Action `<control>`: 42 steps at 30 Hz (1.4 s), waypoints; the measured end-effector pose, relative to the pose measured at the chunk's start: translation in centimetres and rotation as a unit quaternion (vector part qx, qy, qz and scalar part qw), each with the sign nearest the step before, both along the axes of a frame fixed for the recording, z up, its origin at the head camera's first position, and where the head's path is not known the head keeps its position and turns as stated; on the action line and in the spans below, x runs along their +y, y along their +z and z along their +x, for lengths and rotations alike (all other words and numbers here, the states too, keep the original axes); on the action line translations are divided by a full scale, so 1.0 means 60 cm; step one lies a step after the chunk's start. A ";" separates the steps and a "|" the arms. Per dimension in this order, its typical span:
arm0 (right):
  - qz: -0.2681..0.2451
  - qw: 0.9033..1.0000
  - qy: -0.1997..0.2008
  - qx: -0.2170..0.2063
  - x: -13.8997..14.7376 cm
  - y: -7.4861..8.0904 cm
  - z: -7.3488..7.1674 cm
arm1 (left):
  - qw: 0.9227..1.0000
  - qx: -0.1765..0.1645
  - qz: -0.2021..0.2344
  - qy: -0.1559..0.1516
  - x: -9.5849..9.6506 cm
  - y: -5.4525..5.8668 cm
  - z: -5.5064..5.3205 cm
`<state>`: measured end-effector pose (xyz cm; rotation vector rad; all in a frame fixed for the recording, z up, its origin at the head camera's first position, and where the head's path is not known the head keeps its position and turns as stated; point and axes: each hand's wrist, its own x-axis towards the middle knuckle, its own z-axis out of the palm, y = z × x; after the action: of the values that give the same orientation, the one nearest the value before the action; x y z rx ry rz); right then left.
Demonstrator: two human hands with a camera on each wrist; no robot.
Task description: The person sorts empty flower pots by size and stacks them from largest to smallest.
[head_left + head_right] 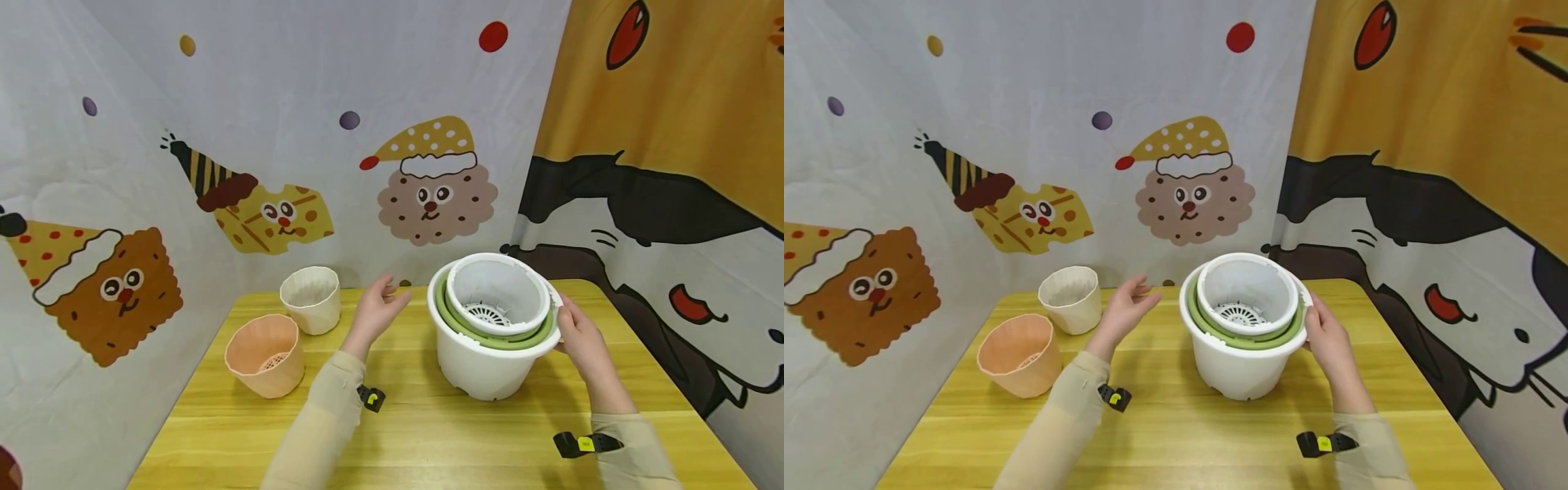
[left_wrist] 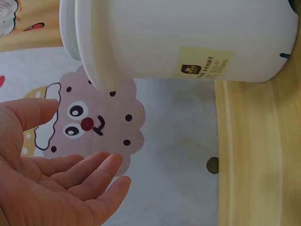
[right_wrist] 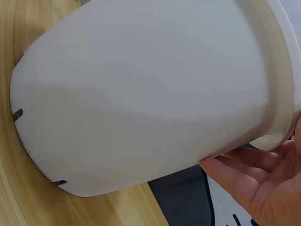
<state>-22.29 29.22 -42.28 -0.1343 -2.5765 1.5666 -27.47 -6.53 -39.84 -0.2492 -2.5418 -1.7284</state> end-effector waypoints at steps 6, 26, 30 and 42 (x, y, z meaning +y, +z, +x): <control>0.001 1.000 -0.002 -0.001 0.000 0.001 0.000 | 1.000 -0.001 -0.006 0.016 -0.008 -0.017 0.003; 0.002 1.000 -0.003 0.001 -0.002 0.002 0.000 | 0.999 -0.030 0.009 0.038 -0.038 -0.062 0.017; 0.000 1.000 0.002 0.012 -0.001 0.001 0.001 | 0.998 -0.037 0.017 0.038 -0.047 -0.065 0.023; -0.002 1.000 0.001 0.014 0.000 0.000 0.001 | 0.997 -0.018 0.053 0.058 -0.079 -0.061 0.039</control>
<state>-22.20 29.23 -42.28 -0.1087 -2.5533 1.5624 -25.10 -11.30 -43.48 -0.0657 -2.4252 -1.8322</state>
